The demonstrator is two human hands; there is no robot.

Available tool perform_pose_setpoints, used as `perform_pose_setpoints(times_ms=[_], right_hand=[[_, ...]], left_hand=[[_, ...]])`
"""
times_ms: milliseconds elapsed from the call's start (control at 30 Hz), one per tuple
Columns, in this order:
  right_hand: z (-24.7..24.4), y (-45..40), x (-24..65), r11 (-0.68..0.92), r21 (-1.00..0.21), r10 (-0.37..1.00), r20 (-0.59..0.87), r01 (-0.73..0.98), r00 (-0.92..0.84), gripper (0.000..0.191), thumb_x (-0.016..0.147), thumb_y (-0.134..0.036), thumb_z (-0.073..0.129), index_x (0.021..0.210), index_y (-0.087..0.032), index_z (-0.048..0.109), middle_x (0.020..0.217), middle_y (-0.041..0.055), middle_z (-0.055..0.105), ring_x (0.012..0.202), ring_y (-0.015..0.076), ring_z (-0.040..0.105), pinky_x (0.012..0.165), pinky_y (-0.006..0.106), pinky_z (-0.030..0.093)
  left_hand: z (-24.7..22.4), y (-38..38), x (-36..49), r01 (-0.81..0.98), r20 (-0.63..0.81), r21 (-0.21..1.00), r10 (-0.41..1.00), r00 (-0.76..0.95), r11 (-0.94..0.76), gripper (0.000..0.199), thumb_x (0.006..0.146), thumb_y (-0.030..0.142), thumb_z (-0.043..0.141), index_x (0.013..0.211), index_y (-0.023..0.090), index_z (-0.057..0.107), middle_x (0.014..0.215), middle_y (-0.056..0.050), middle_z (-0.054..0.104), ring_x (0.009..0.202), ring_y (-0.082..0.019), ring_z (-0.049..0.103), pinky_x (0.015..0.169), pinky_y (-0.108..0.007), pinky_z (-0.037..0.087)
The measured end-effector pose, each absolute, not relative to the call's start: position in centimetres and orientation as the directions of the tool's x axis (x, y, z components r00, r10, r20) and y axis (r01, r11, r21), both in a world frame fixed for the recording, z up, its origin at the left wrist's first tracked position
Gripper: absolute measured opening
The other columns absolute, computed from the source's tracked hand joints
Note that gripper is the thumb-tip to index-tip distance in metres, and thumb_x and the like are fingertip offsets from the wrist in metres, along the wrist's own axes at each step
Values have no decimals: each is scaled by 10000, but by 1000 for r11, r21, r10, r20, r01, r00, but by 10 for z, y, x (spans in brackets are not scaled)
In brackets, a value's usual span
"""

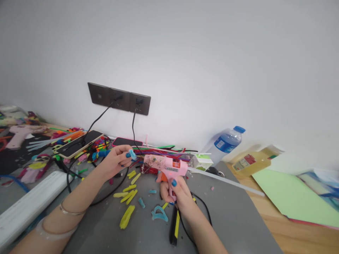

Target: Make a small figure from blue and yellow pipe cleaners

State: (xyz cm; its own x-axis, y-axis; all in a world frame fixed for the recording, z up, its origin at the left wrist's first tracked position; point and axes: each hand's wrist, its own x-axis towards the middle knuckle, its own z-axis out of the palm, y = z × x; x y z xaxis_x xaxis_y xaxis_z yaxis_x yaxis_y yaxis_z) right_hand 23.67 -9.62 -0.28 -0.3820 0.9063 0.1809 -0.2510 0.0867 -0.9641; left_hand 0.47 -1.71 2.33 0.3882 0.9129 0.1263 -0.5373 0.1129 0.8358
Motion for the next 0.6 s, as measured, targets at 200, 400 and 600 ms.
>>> perform_pose_setpoints(times_ms=[200, 400, 600], right_hand=[[6, -99, 234, 10, -952, 904, 140, -306, -405, 503, 875, -669, 471, 934, -179, 569, 413, -99, 341, 350, 63, 167, 399, 219, 159], [12, -101, 232, 2, -928, 911, 155, -372, -382, 464, 882, -650, 485, 878, -193, 561, 411, -109, 300, 341, 56, 155, 395, 209, 173], [7, -100, 234, 67, -954, 920, 173, -293, -353, 481, 873, -665, 479, 835, -192, 559, 416, -94, 318, 369, 70, 171, 410, 227, 175]], left_hand=[[22, -16, 4, -511, 125, 854, 913, 389, 101, 276, 634, 324, 851, 687, 124, 667, 444, 96, 338, 410, -24, 216, 430, -212, 182], [22, -17, 5, -467, 122, 880, 911, 394, 84, 320, 617, 358, 855, 690, 127, 646, 445, 95, 350, 411, -29, 226, 433, -218, 170], [18, -17, 6, -408, 116, 910, 905, 410, 69, 350, 623, 394, 848, 708, 123, 643, 471, 82, 401, 420, -32, 251, 442, -222, 157]])
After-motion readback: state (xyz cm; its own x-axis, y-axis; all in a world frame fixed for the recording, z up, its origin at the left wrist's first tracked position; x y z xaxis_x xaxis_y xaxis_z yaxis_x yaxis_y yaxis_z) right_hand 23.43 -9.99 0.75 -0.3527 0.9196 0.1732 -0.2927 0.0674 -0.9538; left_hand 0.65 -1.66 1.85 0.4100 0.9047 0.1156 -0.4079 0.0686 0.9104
